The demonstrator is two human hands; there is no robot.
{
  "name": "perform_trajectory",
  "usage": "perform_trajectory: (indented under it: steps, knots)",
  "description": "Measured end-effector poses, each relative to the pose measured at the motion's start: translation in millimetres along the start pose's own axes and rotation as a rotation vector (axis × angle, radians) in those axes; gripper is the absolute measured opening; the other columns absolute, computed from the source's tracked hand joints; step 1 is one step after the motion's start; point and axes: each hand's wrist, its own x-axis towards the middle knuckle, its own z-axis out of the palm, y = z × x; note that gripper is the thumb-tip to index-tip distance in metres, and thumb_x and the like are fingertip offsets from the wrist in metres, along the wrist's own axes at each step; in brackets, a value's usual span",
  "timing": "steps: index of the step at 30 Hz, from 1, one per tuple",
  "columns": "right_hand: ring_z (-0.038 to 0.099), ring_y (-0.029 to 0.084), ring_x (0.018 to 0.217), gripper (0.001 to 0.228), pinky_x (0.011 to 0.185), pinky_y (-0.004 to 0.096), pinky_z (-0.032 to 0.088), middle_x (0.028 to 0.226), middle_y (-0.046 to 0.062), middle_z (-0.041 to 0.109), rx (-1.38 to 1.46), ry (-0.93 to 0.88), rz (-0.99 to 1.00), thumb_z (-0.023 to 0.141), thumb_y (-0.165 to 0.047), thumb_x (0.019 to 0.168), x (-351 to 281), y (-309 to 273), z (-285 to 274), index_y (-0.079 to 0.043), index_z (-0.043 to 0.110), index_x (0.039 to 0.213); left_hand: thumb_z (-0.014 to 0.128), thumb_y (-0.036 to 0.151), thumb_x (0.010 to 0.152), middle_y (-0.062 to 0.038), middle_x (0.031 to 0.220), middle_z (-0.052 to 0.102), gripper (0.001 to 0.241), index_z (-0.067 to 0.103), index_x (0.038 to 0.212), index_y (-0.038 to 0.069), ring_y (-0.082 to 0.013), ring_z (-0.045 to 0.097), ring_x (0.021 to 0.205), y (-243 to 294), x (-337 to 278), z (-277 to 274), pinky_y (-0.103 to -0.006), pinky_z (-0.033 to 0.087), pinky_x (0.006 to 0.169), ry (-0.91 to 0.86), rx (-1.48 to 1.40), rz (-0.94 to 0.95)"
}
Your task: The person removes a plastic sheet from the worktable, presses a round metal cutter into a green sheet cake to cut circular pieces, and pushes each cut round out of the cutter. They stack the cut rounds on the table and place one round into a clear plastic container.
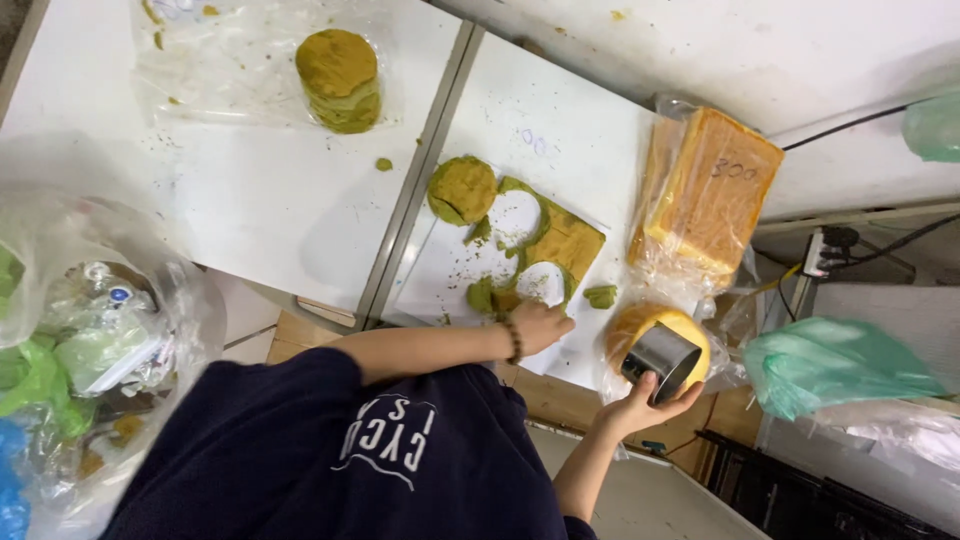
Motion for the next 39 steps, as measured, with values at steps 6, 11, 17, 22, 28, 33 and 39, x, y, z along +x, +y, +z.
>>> perform_trajectory:
  steps: [6, 11, 17, 22, 28, 33, 39]
  knots:
    - [0.040, 0.035, 0.154, 0.091, 0.127, 0.050, 0.039, 0.170, 0.020, 0.032, -0.089, -0.005, -0.077, 0.083, -0.019, 0.093, 7, -8, -13, -0.010, 0.028, 0.165, 0.075, 0.028, 0.080, -0.016, 0.112, 0.064, 0.039, 0.066, 0.114, 0.010, -0.0313, 0.068, 0.089, -3, 28, 42, -0.0442, 0.056, 0.069, 0.026, 0.094, -0.117]
    - [0.040, 0.034, 0.153, 0.090, 0.125, 0.049, 0.041, 0.169, 0.019, 0.033, -0.061, 0.035, -0.013, 0.085, -0.020, 0.092, 12, -1, -19, -0.008, 0.031, 0.163, 0.067, 0.010, 0.095, -0.015, 0.118, 0.069, 0.024, 0.070, 0.118, 0.009, -0.0272, 0.071, 0.092, -34, 25, 65, -0.0408, 0.059, 0.080, 0.000, -0.452, -0.315]
    - [0.039, 0.030, 0.156, 0.083, 0.130, 0.045, 0.035, 0.171, 0.017, 0.037, -0.016, -0.022, -0.063, 0.083, -0.019, 0.097, 48, 17, -3, -0.004, 0.036, 0.163, 0.072, 0.012, 0.092, -0.008, 0.111, 0.067, 0.044, 0.053, 0.132, 0.010, -0.0181, 0.067, 0.095, -38, 42, 81, -0.0352, 0.058, 0.081, 0.382, -1.687, -0.981]
    - [0.041, 0.030, 0.154, 0.087, 0.129, 0.046, 0.039, 0.170, 0.013, 0.037, -0.011, -0.143, -0.101, 0.080, -0.010, 0.088, 74, 8, 14, -0.005, 0.038, 0.164, 0.066, 0.022, 0.101, -0.014, 0.094, 0.068, 0.029, 0.050, 0.122, 0.008, -0.0272, 0.064, 0.067, -22, 60, 66, -0.0424, 0.054, 0.061, 0.603, -1.095, -1.205]
    - [0.045, 0.028, 0.146, 0.090, 0.120, 0.044, 0.046, 0.163, 0.010, 0.040, 0.077, -0.320, 0.028, 0.081, -0.008, 0.086, 87, 19, 10, -0.007, 0.035, 0.163, 0.069, 0.008, 0.087, -0.009, 0.103, 0.058, 0.040, 0.046, 0.119, 0.010, -0.0249, 0.064, 0.065, 20, 77, 27, -0.0402, 0.059, 0.053, 0.987, -1.226, -1.270]
    - [0.045, 0.028, 0.145, 0.089, 0.119, 0.043, 0.047, 0.162, 0.011, 0.040, 0.070, -0.382, 0.058, 0.081, -0.010, 0.085, 102, 32, 4, -0.006, 0.037, 0.163, 0.077, 0.010, 0.083, -0.012, 0.104, 0.055, 0.040, 0.049, 0.112, 0.004, -0.0260, 0.064, 0.079, 16, 90, 37, -0.0375, 0.062, 0.053, 1.194, -0.987, -1.235]
    - [0.045, 0.028, 0.144, 0.085, 0.120, 0.044, 0.047, 0.161, 0.011, 0.040, 0.131, -0.447, 0.068, 0.081, -0.007, 0.086, 128, 24, 8, -0.005, 0.037, 0.160, 0.075, 0.006, 0.087, -0.014, 0.102, 0.064, 0.034, 0.056, 0.115, 0.000, -0.0286, 0.066, 0.087, -44, 139, 130, -0.0387, 0.056, 0.077, 1.342, -0.920, -1.351]
